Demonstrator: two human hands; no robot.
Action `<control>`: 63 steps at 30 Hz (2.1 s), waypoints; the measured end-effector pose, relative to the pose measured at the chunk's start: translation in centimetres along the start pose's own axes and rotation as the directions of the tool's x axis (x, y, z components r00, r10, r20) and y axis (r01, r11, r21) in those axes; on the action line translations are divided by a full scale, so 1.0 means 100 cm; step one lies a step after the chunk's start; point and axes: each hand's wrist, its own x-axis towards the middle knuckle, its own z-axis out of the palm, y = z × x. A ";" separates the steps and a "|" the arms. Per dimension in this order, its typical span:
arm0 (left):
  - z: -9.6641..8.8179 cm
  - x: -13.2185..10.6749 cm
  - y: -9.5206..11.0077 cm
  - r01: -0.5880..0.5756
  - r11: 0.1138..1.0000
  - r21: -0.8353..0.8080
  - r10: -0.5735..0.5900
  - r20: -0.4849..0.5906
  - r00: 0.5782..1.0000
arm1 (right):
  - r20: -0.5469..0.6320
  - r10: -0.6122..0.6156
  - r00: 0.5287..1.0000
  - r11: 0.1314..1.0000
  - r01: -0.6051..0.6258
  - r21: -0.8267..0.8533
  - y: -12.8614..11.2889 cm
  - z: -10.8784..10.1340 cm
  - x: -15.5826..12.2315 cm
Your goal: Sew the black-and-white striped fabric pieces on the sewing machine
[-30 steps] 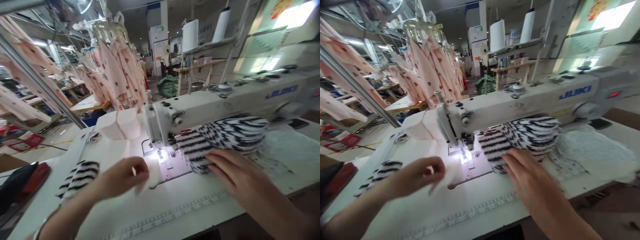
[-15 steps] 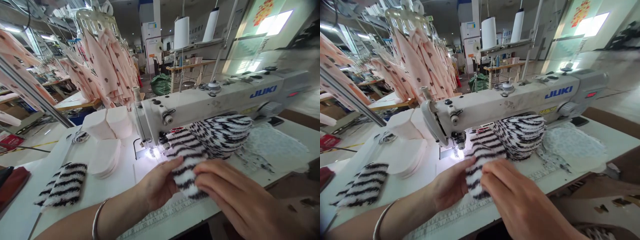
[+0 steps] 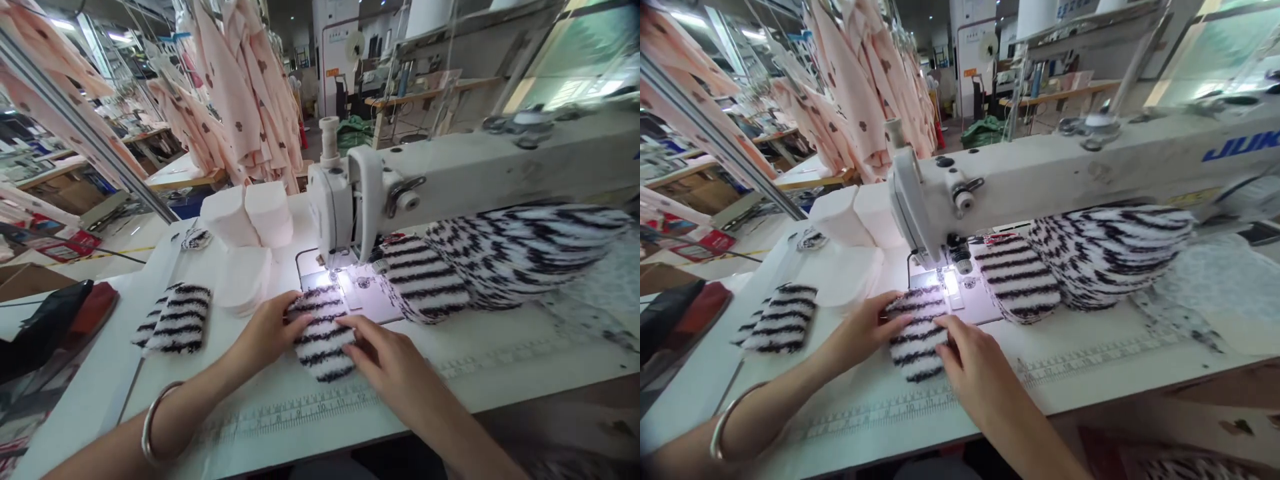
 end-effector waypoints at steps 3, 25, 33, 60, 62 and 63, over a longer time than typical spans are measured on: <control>0.000 0.000 -0.005 -0.006 0.993 0.119 0.003 0.022 1.000 | 0.020 0.015 1.000 0.998 -0.014 -0.054 -0.001 0.002 -0.004; -0.007 0.023 0.006 -0.013 0.842 0.540 0.019 -0.007 1.000 | -0.084 -0.387 0.918 0.847 0.318 -0.426 0.016 0.026 -0.021; -0.009 0.026 0.000 0.015 0.829 0.560 -0.007 -0.015 1.000 | -0.108 -0.390 0.915 0.831 0.299 -0.469 0.019 0.033 -0.016; 0.027 0.019 -0.009 -0.532 0.527 0.663 0.631 0.114 0.767 | -0.302 -0.471 0.829 0.685 0.128 -0.717 0.016 0.030 0.022; 0.027 0.021 -0.012 -0.535 0.513 0.671 0.655 0.097 0.750 | -0.280 -0.477 0.833 0.667 0.135 -0.733 0.017 0.031 0.024; 0.028 0.022 -0.013 -0.538 0.513 0.669 0.658 0.096 0.747 | -0.270 -0.475 0.838 0.667 0.143 -0.731 0.018 0.031 0.024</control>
